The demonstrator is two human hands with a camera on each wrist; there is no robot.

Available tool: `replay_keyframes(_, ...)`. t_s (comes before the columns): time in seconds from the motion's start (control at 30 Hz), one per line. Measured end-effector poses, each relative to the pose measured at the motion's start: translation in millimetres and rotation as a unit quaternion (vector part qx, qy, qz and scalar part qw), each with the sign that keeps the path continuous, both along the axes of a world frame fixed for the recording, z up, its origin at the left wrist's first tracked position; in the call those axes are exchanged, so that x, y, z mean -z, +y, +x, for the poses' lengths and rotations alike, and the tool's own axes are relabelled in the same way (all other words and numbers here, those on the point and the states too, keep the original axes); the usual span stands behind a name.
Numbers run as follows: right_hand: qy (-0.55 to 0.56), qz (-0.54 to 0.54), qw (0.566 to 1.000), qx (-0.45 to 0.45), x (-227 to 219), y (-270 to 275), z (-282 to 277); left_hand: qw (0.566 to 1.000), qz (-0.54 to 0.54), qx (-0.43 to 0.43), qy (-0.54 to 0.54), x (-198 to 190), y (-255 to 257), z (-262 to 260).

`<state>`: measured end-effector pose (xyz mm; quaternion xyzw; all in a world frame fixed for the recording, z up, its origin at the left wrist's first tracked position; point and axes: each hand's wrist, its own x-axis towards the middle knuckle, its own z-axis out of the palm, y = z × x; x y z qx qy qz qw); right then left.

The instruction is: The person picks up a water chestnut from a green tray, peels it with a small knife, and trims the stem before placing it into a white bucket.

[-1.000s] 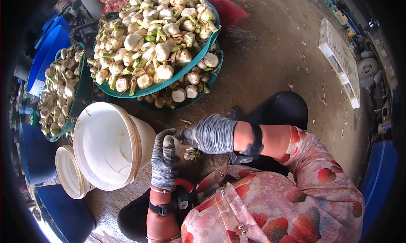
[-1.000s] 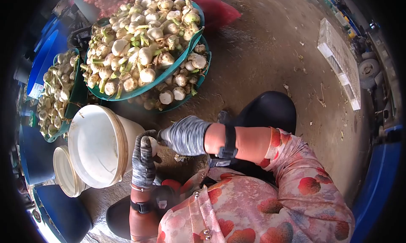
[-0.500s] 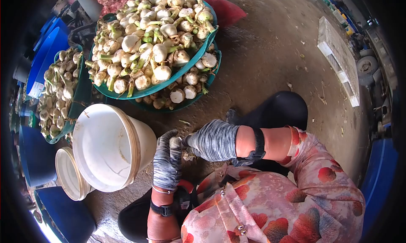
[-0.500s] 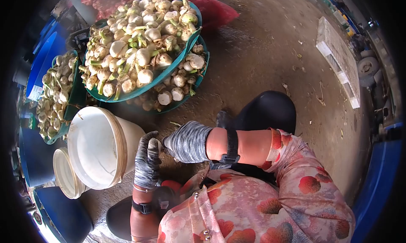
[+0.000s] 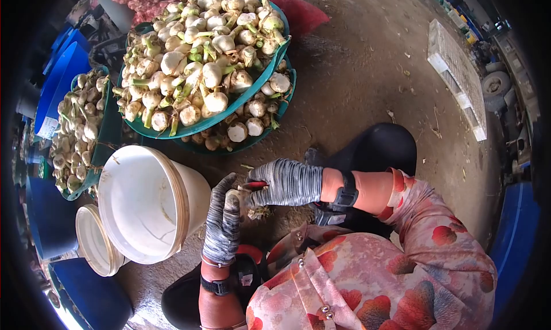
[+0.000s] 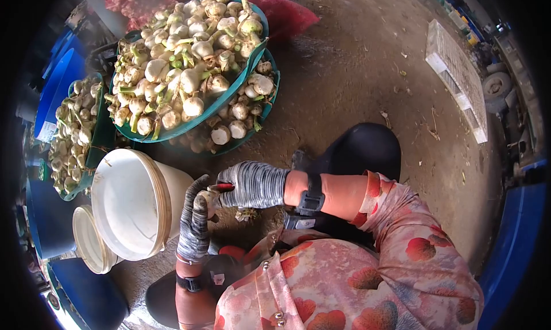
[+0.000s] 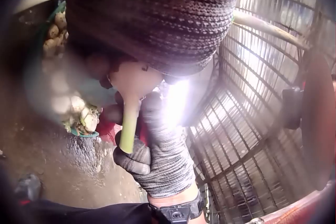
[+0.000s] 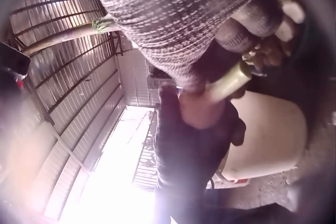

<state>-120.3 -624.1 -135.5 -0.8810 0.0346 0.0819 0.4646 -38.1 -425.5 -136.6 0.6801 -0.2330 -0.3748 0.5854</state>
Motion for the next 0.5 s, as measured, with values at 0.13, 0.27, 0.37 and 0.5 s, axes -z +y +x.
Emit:
replay_keyframes(0.13,-0.006,0.006,0.999,0.046,6.6,6.0,-0.7,0.997,0.000,0.022,-0.078,0.8,2.4,0.8)
replay_keyframes(0.27,0.049,0.087,0.994,0.031,11.1,-7.5,8.4,0.964,0.005,0.081,-0.255,-19.9,3.4,-2.8)
replay_keyframes(0.37,-0.043,0.088,0.995,-0.018,48.1,-11.9,10.0,0.893,-0.015,0.082,-0.443,-27.4,5.6,-12.6)
replay_keyframes(0.5,-0.133,0.152,0.972,-0.117,67.1,-5.4,12.8,0.847,-0.055,0.112,-0.516,-29.4,6.4,-18.6)
